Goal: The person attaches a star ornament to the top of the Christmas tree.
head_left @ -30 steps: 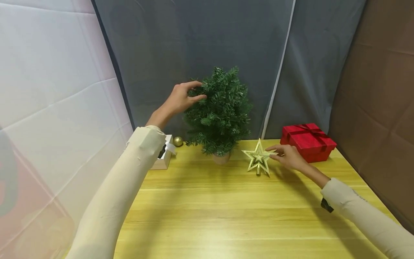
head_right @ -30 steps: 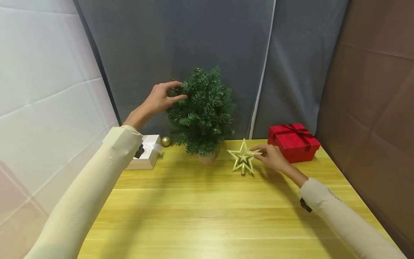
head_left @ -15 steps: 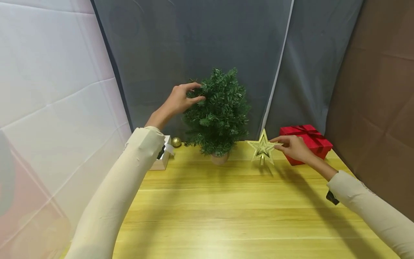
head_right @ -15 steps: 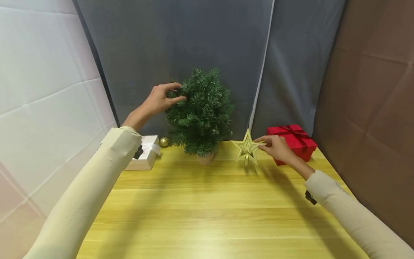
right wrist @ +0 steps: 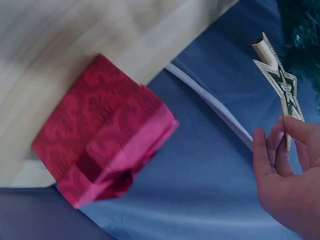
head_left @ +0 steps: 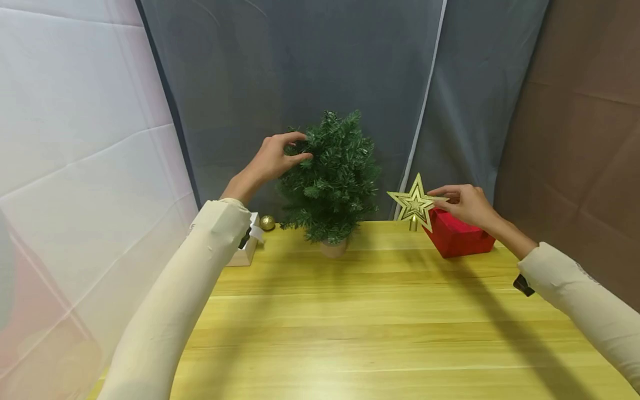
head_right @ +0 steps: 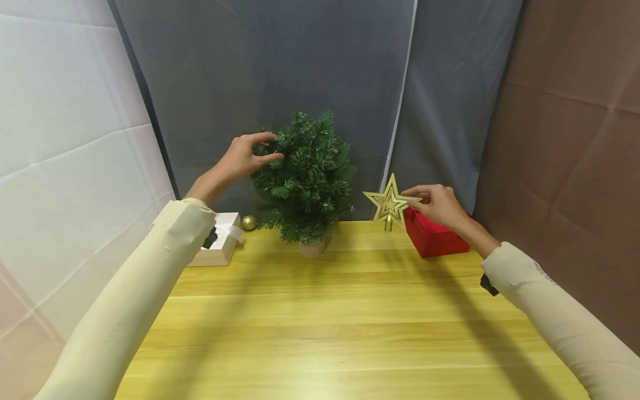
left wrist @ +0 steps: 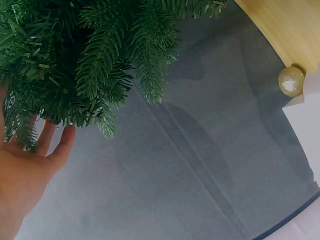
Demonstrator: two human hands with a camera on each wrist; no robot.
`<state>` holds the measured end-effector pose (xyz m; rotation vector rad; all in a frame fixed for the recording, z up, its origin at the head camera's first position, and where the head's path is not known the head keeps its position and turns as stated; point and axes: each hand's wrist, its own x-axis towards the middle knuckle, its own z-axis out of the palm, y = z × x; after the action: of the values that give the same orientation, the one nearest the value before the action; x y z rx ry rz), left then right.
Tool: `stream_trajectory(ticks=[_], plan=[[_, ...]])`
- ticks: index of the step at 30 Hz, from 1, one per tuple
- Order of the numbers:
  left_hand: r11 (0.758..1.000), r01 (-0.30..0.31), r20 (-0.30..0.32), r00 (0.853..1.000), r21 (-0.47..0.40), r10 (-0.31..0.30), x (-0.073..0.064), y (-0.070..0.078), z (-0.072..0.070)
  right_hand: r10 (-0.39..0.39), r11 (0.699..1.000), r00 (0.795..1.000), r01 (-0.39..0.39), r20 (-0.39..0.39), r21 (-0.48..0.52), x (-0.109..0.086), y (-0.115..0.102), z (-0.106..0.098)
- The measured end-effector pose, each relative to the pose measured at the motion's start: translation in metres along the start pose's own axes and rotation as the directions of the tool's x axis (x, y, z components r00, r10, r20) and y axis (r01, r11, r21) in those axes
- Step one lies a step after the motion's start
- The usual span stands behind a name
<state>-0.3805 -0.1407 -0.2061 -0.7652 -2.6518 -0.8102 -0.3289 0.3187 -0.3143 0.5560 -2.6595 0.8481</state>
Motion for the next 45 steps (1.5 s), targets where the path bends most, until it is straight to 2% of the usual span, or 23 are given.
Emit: stream_trajectory(ticks=[6, 13, 22, 33, 45], plan=[[1.0, 0.004, 0.002, 1.0, 0.001, -0.004, 0.0, 0.0, -0.001, 0.032, 0.999, 0.999, -0.032, -0.004, -0.013, 0.007, -0.01, -0.017], [1.0, -0.002, -0.005, 1.0, 0.002, 0.002, 0.001, -0.003, 0.001, -0.01, 0.998, 1.0, 0.008, -0.028, -0.055, 0.012, -0.015, -0.03], [1.0, -0.011, -0.007, 1.0, 0.0, 0.011, 0.0, -0.003, 0.003, -0.003, 0.997, 0.999, -0.001, -0.053, -0.079, 0.02, -0.025, -0.041], [1.0, -0.023, -0.014, 1.0, -0.007, 0.023, -0.001, -0.002, 0.0, -0.085, 0.989, 0.992, 0.073, -0.095, -0.126, 0.041, -0.047, -0.055], [1.0, -0.017, -0.01, 1.0, 0.004, 0.017, -0.001, 0.0, 0.0, -0.098, 0.989, 0.985, 0.081, -0.139, -0.12, 0.055, -0.064, -0.067]])
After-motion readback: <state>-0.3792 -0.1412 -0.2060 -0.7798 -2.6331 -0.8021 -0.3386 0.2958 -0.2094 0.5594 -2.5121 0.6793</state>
